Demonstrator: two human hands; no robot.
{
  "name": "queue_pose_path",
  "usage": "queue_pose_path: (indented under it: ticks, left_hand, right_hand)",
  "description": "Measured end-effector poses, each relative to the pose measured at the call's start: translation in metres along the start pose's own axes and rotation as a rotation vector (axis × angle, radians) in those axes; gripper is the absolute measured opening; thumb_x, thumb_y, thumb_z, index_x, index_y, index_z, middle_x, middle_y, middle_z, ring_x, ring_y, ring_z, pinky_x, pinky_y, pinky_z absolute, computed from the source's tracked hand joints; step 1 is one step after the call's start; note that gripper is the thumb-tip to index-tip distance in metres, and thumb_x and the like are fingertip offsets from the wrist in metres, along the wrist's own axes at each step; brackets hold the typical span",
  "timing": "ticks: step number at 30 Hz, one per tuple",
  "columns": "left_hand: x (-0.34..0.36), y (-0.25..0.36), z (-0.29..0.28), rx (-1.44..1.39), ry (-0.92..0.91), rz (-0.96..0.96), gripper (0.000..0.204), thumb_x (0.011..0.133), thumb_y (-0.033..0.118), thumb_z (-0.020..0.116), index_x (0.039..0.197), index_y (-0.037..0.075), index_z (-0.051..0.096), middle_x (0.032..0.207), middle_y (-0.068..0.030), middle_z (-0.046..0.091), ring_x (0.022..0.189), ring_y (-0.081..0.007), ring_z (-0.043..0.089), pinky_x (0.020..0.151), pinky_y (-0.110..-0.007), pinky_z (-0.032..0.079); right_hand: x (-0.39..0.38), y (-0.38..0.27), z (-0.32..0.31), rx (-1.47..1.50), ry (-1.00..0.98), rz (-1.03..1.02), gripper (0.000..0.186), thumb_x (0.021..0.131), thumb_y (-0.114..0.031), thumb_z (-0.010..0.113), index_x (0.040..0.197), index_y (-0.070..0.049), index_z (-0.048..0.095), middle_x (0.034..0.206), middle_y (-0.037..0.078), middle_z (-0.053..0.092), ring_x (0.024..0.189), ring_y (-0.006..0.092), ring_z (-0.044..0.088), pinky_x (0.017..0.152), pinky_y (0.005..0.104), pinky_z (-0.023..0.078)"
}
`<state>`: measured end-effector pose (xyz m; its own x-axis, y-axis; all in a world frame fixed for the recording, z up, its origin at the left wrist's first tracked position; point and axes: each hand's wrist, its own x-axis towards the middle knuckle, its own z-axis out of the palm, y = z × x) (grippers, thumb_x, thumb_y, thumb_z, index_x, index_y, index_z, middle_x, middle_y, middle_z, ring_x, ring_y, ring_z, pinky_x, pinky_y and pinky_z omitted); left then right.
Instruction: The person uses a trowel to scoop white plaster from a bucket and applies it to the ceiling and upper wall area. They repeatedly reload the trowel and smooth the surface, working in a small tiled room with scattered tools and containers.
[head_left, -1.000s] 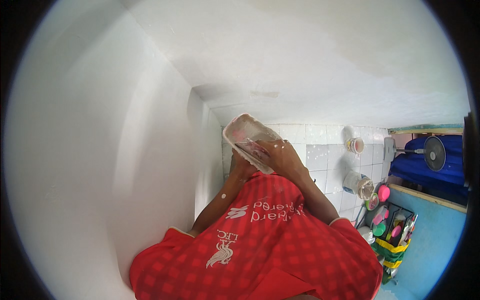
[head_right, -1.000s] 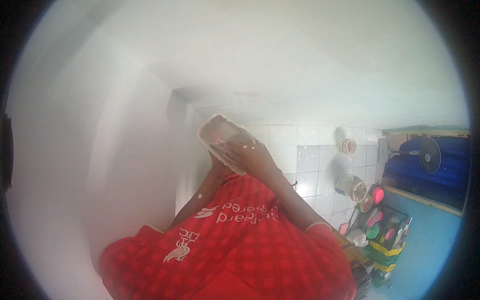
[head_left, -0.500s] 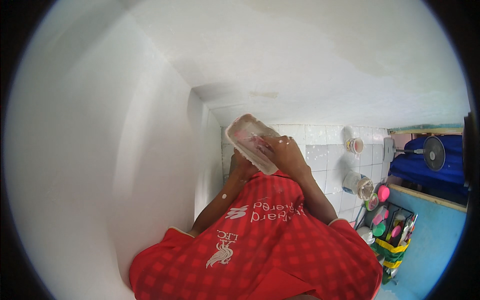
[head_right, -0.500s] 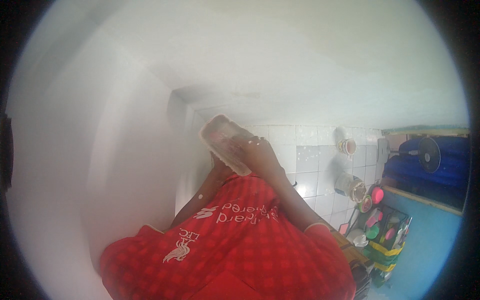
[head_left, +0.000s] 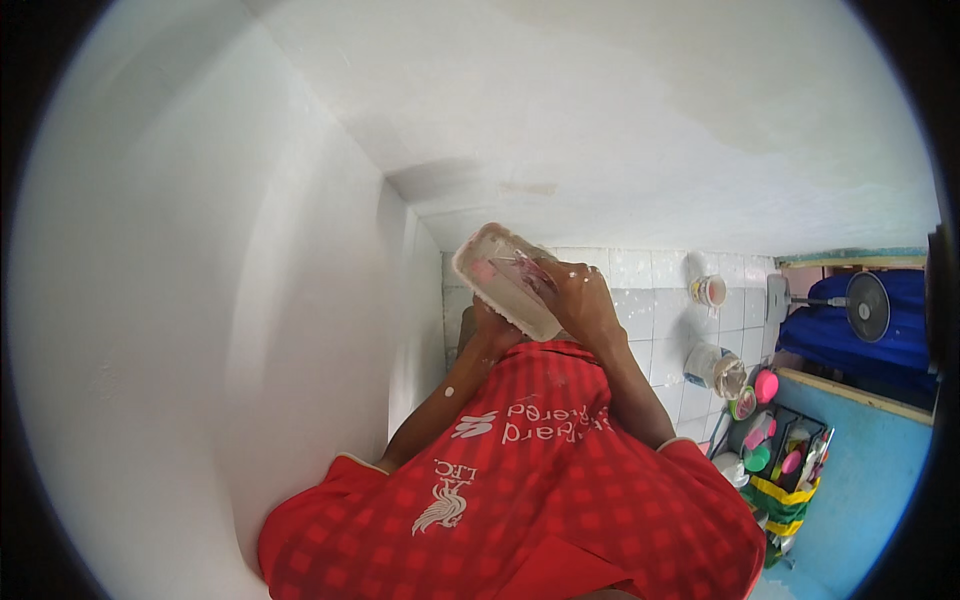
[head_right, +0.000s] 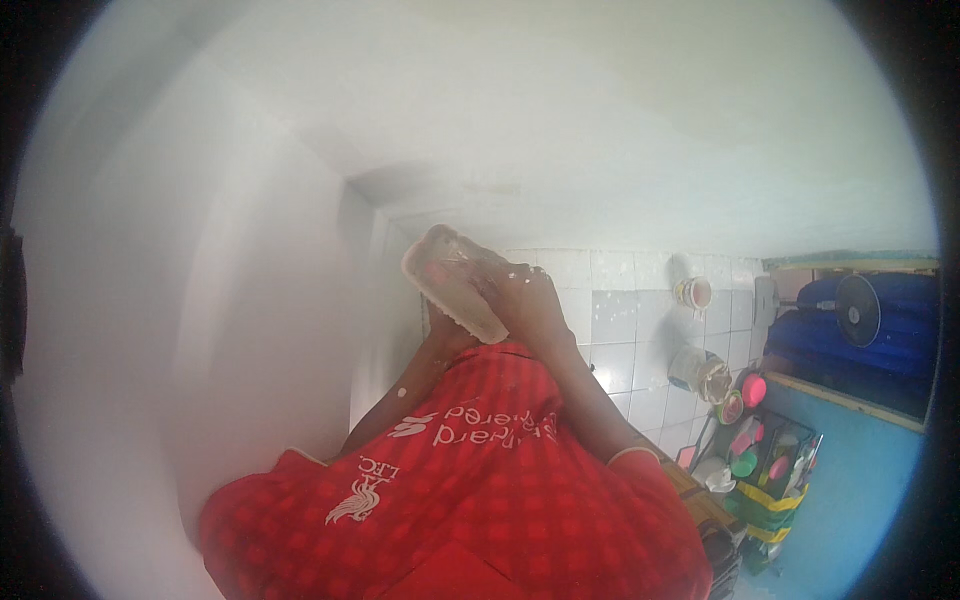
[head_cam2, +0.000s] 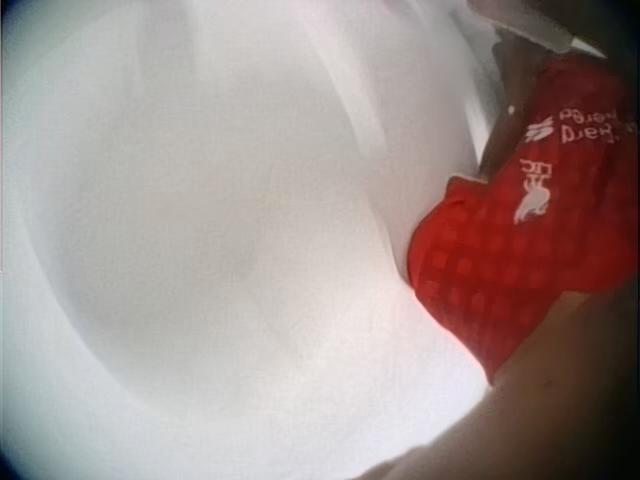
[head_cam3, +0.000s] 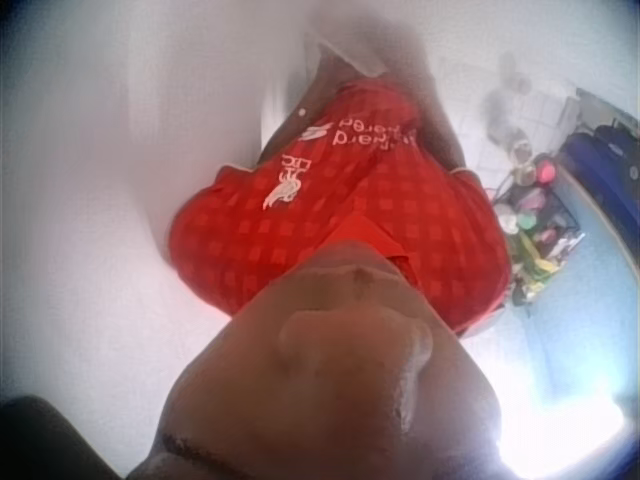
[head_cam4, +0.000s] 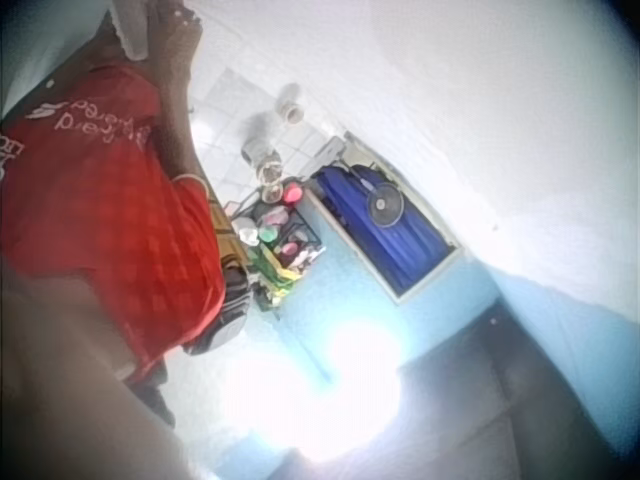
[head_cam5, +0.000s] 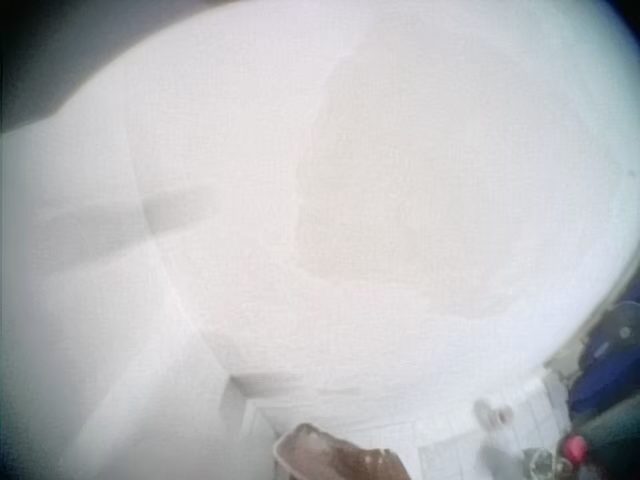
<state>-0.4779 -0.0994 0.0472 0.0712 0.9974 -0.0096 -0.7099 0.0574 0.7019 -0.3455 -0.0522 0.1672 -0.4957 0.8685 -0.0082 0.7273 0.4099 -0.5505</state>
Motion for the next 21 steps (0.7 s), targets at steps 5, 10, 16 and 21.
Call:
queue_pose_path:
  ticks: [5,10,16,21]
  left_hand:
    - [-0.001,-0.007,-0.006,-0.758,-0.027,-0.169,0.04,0.107,0.037,0.041,0.137,0.012,0.047,0.134,-0.0092,0.057,0.12,-0.0247,0.057,0.103,-0.044,0.048]
    - [-0.007,-0.019,-0.016,-0.516,-0.007,-0.099,0.041,0.107,0.04,0.04,0.136,0.012,0.05,0.133,-0.0095,0.058,0.118,-0.026,0.058,0.102,-0.045,0.048]
    - [-0.001,-0.01,-0.011,-0.858,0.022,-0.249,0.039,0.1,0.03,0.059,0.134,0.012,0.052,0.131,-0.0077,0.059,0.116,-0.0243,0.059,0.099,-0.043,0.049]
    - [-0.013,-0.015,-0.01,-0.052,0.054,-0.02,0.043,0.097,0.036,0.056,0.133,0.012,0.055,0.128,-0.0085,0.061,0.114,-0.0263,0.06,0.099,-0.046,0.049]
  right_hand:
    - [-0.01,0.012,0.026,-0.017,-0.021,-0.078,0.026,0.09,-0.021,0.068,0.112,-0.007,0.072,0.092,0.019,0.073,0.083,0.0383,0.07,0.073,0.0481,0.056]
    - [-0.008,-0.006,0.012,0.034,-0.018,-0.096,0.025,0.091,-0.023,0.067,0.112,-0.009,0.072,0.091,0.018,0.073,0.086,0.038,0.07,0.074,0.0483,0.056]
    - [-0.006,-0.001,0.02,0.004,0.011,-0.119,0.024,0.092,-0.022,0.066,0.111,-0.009,0.072,0.091,0.02,0.072,0.083,0.041,0.069,0.074,0.0489,0.056]
    - [-0.012,-0.009,0.01,0.08,-0.028,-0.087,0.026,0.092,-0.023,0.066,0.111,-0.007,0.072,0.09,0.022,0.072,0.08,0.0411,0.069,0.071,0.0482,0.056]
